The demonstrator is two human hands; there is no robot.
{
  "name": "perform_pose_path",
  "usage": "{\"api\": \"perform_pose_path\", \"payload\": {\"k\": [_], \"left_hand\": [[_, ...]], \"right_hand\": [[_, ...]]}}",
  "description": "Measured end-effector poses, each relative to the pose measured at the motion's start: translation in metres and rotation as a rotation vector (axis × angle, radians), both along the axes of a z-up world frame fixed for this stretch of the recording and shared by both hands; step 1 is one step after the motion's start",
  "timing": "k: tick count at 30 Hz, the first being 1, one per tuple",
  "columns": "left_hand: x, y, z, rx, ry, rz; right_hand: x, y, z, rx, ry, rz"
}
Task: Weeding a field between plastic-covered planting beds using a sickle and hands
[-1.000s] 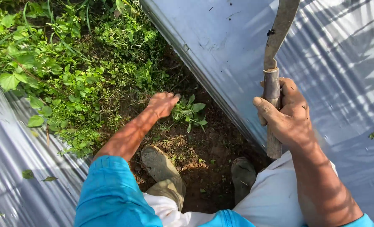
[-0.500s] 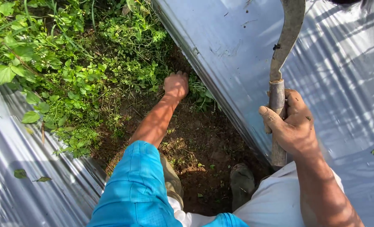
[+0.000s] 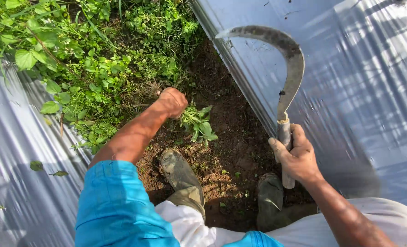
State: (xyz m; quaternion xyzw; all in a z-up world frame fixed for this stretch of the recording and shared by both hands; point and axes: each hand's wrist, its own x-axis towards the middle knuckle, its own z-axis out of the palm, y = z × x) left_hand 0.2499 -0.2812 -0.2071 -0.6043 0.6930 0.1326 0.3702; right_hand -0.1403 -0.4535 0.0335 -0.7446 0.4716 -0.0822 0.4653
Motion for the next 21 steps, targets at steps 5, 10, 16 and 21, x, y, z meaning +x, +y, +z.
{"api": "perform_pose_path", "payload": {"k": [5,10,16,21], "left_hand": [[-0.044,0.057,-0.008,-0.256,0.557,0.586],[-0.049,0.009,0.091,-0.419,0.518,0.518],[-0.032,-0.045,0.090,-0.470,0.442,0.568],[-0.016,-0.071,0.022,-0.401,0.413,0.578]], "right_hand": [[0.004,0.095,-0.112,0.171,0.240,0.065],[0.040,0.161,-0.186,0.205,0.250,-0.136],[0.031,0.169,-0.241,0.059,0.178,-0.207],[0.056,0.138,-0.238,0.132,0.200,-0.161]]}}
